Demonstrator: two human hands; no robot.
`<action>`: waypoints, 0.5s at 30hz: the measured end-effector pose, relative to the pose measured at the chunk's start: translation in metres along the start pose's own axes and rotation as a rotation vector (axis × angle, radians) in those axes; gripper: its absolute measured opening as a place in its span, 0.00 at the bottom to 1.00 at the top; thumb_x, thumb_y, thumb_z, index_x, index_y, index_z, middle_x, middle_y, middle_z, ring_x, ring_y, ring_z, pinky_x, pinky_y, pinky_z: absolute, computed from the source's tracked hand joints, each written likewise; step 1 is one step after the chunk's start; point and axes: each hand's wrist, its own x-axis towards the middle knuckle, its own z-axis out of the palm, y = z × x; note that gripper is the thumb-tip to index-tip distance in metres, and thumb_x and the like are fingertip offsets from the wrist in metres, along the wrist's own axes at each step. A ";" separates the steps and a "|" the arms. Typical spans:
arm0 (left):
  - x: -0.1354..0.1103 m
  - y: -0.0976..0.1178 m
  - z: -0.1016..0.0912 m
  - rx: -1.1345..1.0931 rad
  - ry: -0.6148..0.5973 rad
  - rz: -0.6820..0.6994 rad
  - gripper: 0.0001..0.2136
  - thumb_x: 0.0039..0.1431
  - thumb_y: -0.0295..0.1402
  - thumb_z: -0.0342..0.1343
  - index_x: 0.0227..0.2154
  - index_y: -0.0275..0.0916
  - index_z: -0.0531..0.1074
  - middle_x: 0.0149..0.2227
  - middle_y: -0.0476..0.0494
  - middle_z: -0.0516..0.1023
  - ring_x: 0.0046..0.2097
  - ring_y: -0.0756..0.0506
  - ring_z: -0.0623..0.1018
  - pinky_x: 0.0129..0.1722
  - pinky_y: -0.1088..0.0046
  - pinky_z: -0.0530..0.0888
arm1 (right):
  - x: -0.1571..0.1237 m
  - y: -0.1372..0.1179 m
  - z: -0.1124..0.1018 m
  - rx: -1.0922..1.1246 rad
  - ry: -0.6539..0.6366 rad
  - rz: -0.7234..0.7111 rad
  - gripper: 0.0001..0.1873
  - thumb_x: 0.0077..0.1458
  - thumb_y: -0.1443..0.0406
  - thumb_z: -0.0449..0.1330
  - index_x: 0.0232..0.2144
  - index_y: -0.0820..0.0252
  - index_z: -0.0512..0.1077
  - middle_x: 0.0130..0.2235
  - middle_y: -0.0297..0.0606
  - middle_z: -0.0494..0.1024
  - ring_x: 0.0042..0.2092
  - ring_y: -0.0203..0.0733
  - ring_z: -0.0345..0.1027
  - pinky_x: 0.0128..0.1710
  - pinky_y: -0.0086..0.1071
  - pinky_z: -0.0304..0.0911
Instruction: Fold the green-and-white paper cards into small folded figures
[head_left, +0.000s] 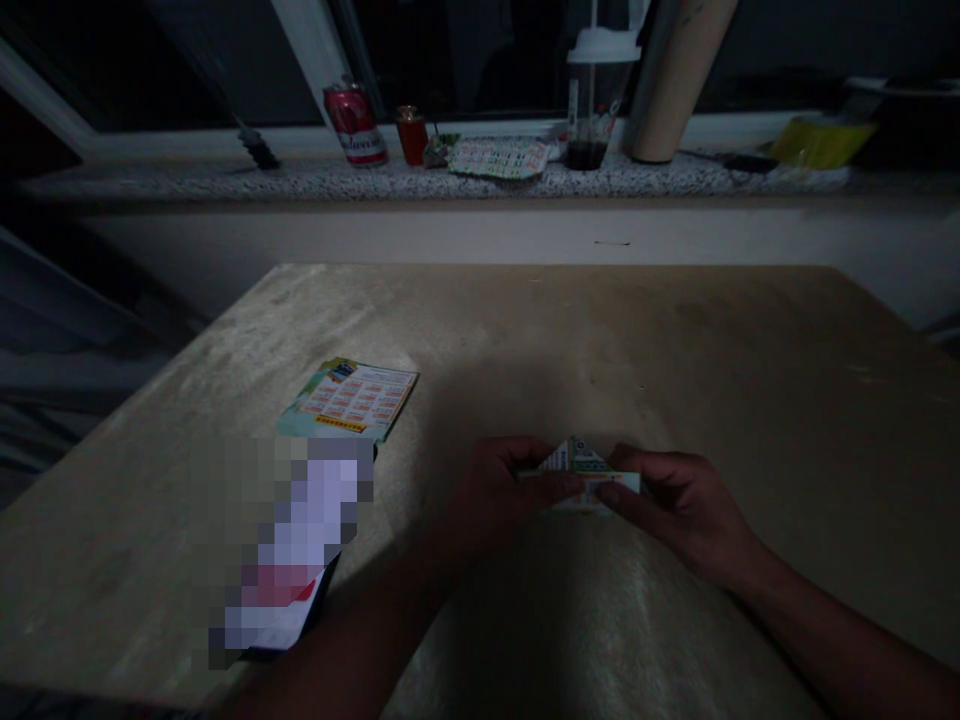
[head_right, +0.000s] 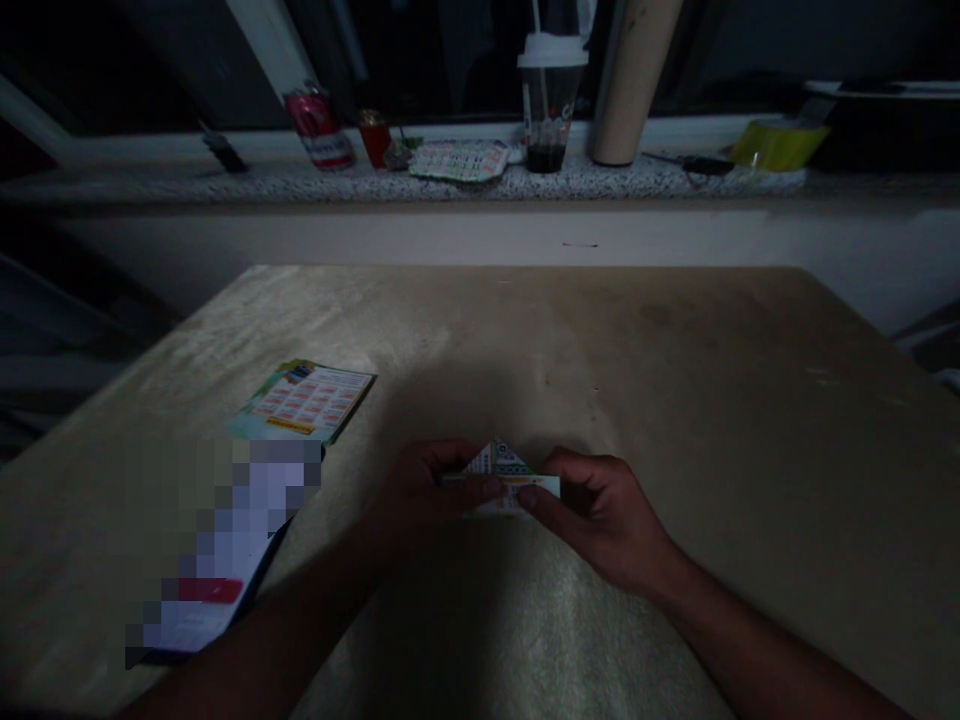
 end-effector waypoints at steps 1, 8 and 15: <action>0.000 0.000 0.000 -0.003 0.004 0.003 0.12 0.47 0.37 0.72 0.33 0.37 0.83 0.32 0.45 0.84 0.33 0.47 0.81 0.34 0.73 0.74 | 0.000 0.000 0.000 -0.012 0.010 0.007 0.15 0.60 0.53 0.64 0.30 0.59 0.76 0.27 0.32 0.69 0.28 0.36 0.60 0.26 0.31 0.56; 0.001 0.001 0.001 -0.073 0.037 0.061 0.15 0.44 0.32 0.73 0.37 0.37 0.80 0.36 0.45 0.85 0.37 0.46 0.83 0.38 0.71 0.77 | 0.000 0.000 -0.002 -0.028 0.047 -0.003 0.16 0.59 0.53 0.64 0.29 0.59 0.76 0.26 0.33 0.69 0.27 0.35 0.59 0.26 0.32 0.55; 0.001 -0.002 0.002 -0.086 0.046 0.075 0.16 0.43 0.32 0.74 0.34 0.37 0.77 0.35 0.46 0.84 0.34 0.47 0.82 0.35 0.72 0.77 | 0.000 0.000 0.000 -0.024 0.059 -0.054 0.13 0.59 0.55 0.65 0.31 0.58 0.78 0.29 0.35 0.75 0.30 0.39 0.67 0.29 0.33 0.62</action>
